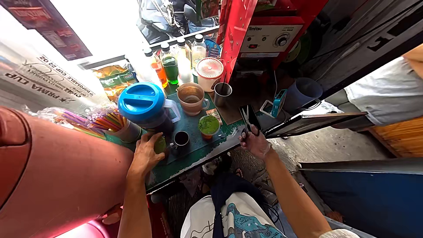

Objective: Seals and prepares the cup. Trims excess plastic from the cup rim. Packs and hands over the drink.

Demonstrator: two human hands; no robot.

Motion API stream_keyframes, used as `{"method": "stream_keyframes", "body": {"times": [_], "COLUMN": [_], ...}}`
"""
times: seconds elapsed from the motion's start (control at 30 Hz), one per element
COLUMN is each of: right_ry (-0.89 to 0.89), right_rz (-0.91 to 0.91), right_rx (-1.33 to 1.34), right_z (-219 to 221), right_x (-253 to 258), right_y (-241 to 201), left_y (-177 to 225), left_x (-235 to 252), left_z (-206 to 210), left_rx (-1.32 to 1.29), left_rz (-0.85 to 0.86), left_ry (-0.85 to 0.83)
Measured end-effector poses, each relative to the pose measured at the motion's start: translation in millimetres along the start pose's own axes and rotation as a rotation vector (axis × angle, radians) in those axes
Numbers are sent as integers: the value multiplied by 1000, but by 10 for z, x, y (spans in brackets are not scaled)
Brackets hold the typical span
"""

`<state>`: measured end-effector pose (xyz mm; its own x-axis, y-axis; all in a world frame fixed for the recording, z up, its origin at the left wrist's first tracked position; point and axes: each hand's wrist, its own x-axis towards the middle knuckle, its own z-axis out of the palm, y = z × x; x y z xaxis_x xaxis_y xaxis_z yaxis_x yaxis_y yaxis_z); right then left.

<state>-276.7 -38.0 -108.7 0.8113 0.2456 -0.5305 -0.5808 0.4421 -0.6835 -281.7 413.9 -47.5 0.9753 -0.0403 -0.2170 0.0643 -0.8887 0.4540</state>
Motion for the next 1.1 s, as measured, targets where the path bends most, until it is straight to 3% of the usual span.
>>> {"method": "stream_keyframes", "body": {"times": [0.13,0.23,0.47,0.6,0.7,0.83,0.9,1.1], "right_ry": [48,-132,-471,-490,-500,-419,-397,-271], "right_rz": [-96,-155,116,190,200,289,315,342], "right_rx": [-397,-587,-802,-822,-809,-749,-720,-670], "right_z": [148,323,844,1210,1461,1752,1884,2263], "right_x": [-263,-586,-704,-586,-522,-515,-484,-284], "right_y": [-3,31,650,960,1095,1272,1336,1437], "left_y": [213,388,558,522,321,57,78,286], "left_x": [-139,-326,-330,-208,-216,-256,-281,-396], "left_z": [39,169,481,322,366,686,818,959], "left_rx": [105,74,-62,-100,-193,-700,-822,-645], "left_rz": [-177,-301,-458,-538,-454,-210,-140,-182], "left_ry": [131,291,468,336,337,539,615,745]}}
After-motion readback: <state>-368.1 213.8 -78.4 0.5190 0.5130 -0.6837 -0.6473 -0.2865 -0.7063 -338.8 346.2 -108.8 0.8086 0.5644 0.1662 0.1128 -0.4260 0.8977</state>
